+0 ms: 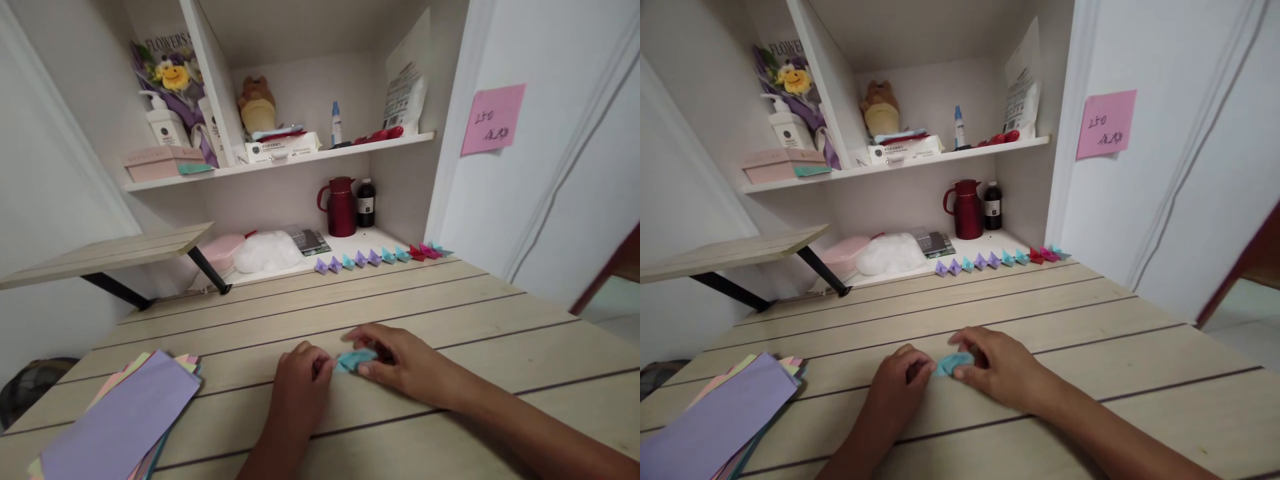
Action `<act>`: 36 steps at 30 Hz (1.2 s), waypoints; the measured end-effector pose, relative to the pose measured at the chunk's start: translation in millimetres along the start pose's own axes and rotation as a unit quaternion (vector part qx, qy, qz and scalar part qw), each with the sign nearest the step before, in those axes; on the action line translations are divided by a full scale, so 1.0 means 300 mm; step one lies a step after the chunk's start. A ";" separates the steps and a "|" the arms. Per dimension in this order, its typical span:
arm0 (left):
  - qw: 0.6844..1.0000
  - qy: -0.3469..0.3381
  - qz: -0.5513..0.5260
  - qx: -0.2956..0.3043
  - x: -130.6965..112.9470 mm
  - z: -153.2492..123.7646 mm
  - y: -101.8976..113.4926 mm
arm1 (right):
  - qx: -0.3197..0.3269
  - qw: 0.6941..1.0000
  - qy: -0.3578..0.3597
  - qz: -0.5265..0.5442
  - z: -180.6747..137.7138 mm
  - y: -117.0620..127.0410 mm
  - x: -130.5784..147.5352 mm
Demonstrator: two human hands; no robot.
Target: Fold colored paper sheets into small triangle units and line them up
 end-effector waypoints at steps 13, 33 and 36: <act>0.997 0.010 -0.046 -0.058 0.015 -0.010 -0.011 | -0.091 0.995 -0.014 -0.023 0.016 0.004 -0.020; 0.991 -0.128 -0.039 0.026 -0.011 -0.028 -0.021 | -0.073 0.996 0.012 -0.057 0.037 0.021 -0.070; 0.986 -0.157 -0.041 0.046 -0.027 -0.031 -0.017 | -0.059 0.996 0.037 -0.058 0.034 0.023 -0.057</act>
Point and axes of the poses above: each hand's wrist, its own z-axis towards the middle knuckle, its own y-axis out of the back of the hand, x = y × z, the point moved 3 cm from there along z, towards the middle knuckle, and after that the axes turned 6 degrees about -x, right-handed, at the moved point
